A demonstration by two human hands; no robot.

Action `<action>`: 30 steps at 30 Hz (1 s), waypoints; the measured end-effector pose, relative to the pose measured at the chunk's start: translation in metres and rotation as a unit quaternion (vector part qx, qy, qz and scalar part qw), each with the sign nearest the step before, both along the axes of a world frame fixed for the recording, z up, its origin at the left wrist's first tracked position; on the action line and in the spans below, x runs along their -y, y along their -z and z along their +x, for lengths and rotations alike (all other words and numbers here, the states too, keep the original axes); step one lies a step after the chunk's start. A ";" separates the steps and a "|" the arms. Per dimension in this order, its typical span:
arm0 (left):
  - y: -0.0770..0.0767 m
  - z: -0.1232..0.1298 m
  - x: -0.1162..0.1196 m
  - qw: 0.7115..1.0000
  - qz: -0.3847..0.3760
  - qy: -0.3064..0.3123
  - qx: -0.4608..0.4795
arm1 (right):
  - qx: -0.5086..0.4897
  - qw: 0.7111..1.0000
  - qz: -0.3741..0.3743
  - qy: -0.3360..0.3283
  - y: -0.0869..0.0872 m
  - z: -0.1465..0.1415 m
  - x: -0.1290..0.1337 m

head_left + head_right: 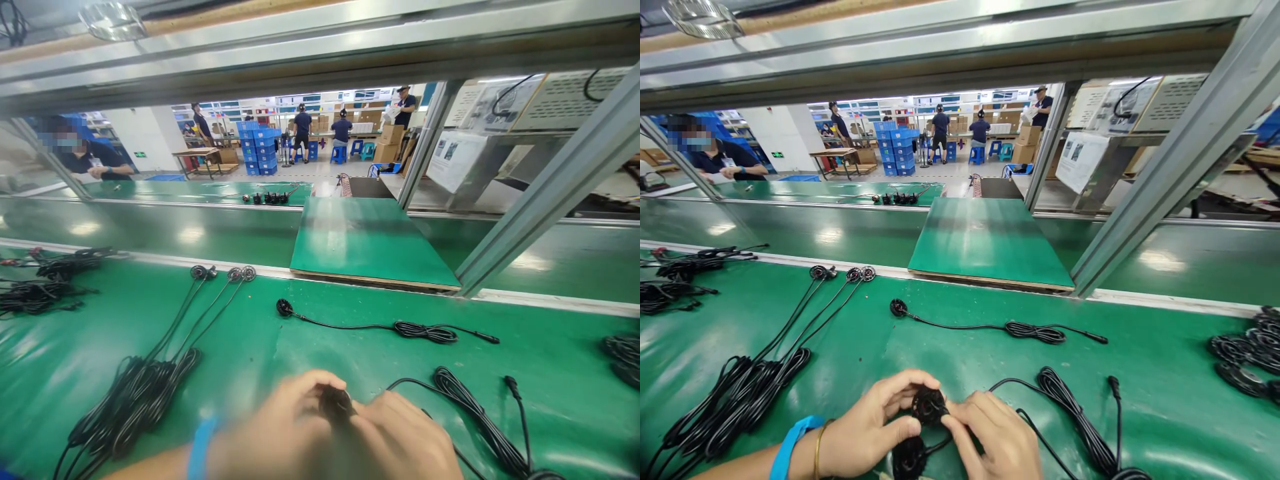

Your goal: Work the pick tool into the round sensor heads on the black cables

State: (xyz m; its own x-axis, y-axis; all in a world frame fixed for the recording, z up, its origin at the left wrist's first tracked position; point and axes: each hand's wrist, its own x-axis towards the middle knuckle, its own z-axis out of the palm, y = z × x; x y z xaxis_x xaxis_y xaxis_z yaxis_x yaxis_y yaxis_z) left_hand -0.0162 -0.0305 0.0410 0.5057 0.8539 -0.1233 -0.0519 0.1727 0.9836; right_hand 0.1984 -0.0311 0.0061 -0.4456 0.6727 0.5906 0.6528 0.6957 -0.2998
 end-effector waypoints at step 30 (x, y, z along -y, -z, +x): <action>0.027 0.006 0.011 0.956 0.171 -0.131 -0.198 | -0.021 0.999 -0.039 0.018 0.000 -0.025 0.011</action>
